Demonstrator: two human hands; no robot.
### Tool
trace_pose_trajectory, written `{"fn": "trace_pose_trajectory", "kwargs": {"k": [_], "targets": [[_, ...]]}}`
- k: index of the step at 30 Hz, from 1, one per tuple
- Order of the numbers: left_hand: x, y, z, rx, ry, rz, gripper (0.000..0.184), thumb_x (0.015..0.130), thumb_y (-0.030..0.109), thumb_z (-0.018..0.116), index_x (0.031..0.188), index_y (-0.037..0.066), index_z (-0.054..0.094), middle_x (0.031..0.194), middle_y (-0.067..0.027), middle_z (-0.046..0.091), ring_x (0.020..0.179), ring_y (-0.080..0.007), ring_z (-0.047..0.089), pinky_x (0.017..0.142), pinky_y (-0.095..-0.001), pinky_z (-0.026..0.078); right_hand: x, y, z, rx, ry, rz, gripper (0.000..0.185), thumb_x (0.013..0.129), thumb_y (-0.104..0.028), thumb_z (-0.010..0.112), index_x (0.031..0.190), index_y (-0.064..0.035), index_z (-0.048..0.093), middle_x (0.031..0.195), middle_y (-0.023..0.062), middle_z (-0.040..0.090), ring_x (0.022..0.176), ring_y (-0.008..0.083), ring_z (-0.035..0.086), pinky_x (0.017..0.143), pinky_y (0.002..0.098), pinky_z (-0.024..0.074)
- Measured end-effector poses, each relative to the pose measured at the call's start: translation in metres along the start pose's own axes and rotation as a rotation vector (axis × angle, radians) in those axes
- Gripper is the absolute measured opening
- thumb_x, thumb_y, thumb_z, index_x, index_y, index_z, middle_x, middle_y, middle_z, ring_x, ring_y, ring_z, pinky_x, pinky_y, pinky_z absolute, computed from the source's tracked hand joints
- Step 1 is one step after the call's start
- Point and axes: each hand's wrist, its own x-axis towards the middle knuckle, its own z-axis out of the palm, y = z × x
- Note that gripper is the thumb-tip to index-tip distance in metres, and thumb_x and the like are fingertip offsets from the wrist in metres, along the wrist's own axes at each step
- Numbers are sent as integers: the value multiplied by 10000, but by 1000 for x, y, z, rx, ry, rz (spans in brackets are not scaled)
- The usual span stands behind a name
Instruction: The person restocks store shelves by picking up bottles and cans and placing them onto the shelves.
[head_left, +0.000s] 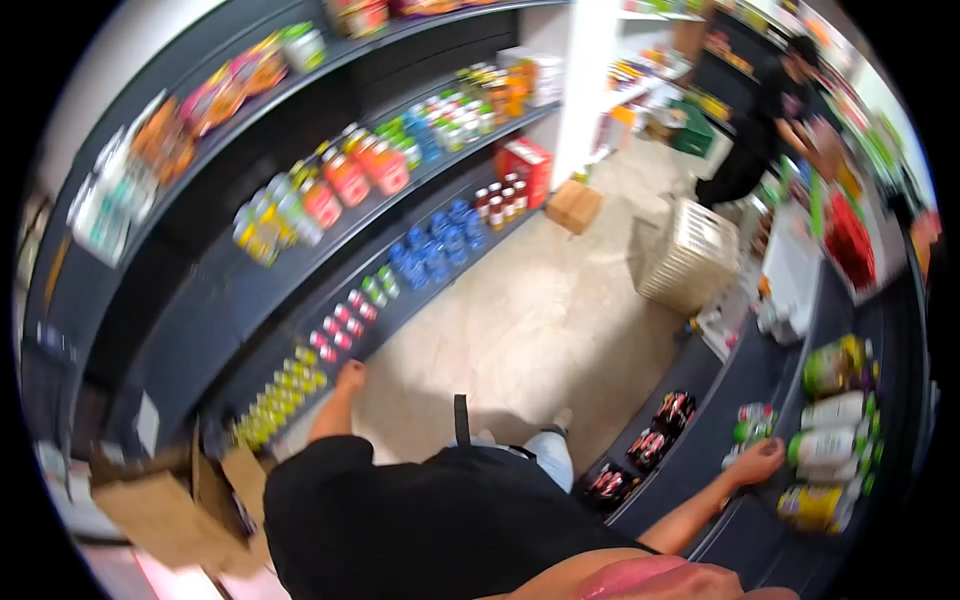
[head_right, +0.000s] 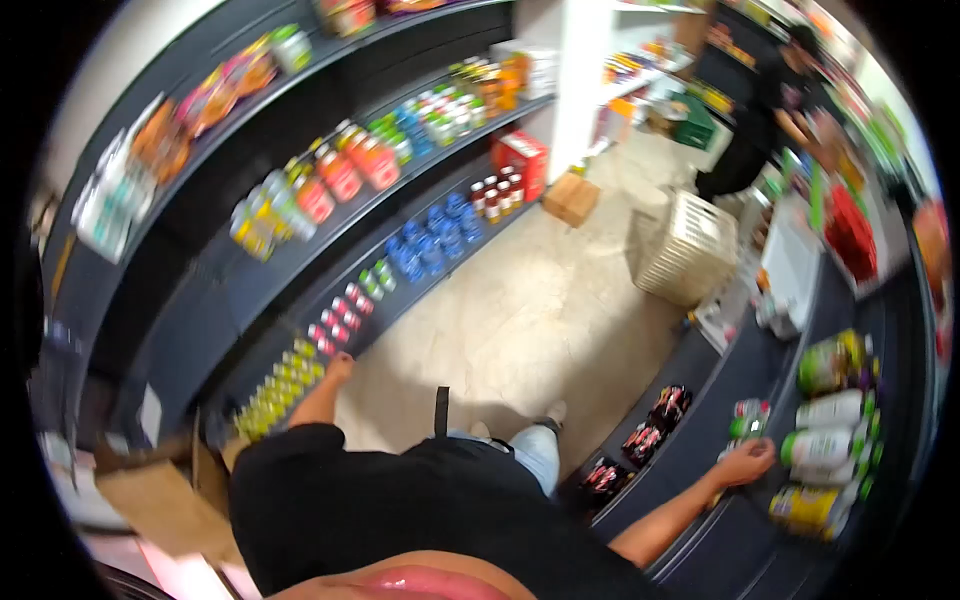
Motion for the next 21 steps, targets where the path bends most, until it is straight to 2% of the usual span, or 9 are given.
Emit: {"fn": "trace_pose_trajectory", "kwargs": {"k": [1,4,5,6,8,12,17,18,21], "targets": [[-17,-27,-14,-19,60,-94,346,936,336,579,1148,117,743,1192,-163,738,1135,-346,695,974,-458,536,-33,-33,25,158,61,-139,178,905,-151,660,1019,-36,733,1014,150,706,871,314,670,775,415,539],[-87,-115,5,-14,-59,-402,430,948,398,582,1151,52,735,1207,-185,731,1160,-352,685,994,-451,533,-187,-140,73,458,-529,-167,187,867,-68,627,1029,-24,708,976,138,691,914,287,666,836,398,537],[-103,-138,19,70,-110,-470,447,950,405,588,1137,27,734,1190,-195,734,1154,-353,687,989,-451,535,-250,-163,93,606,-773,-220,202,858,-52,626,1043,-25,701,956,125,683,915,262,667,831,385,539],[-130,-150,42,34,-133,-499,490,951,426,583,1169,9,719,1234,-206,715,1185,-360,672,1009,-452,528,-328,-170,123,814,-1296,-54,200,940,-132,662,1115,-37,671,980,86,672,730,180,648,635,332,540],[-184,-140,101,10,-370,-478,570,940,468,606,1229,-16,686,1333,-224,665,1203,-378,656,1027,-453,521,-494,-181,145,763,-1943,-159,228,948,-126,670,1169,-72,678,952,53,677,838,181,671,750,349,570],[-270,-97,165,-370,-633,-451,513,941,449,597,1244,52,713,1324,-206,675,1218,-370,643,1031,-448,507,-610,-284,25,587,-2265,-1464,326,873,-296,721,1151,-127,737,1036,146,762,959,268,742,847,407,577],[-305,-143,128,-279,-622,-399,465,933,425,596,1254,122,742,1300,-192,690,1218,-371,636,1026,-448,500,-618,-404,34,491,-2360,-1367,335,880,-357,696,1098,-110,757,985,146,773,902,280,749,822,395,587],[-308,-152,113,-259,-438,-468,442,910,401,608,1221,120,748,1246,-186,708,1163,-405,646,1000,-462,514,-633,-412,61,486,-2304,-1399,338,884,-360,692,1086,-97,756,961,150,770,889,276,751,812,391,591],[-281,-189,92,-990,-180,-919,344,904,295,659,1189,121,740,1225,-136,722,1163,-366,653,1005,-435,523,-669,-427,151,410,-1961,-1526,304,902,-340,662,1072,-108,761,956,157,766,803,308,745,755,409,615]]}}
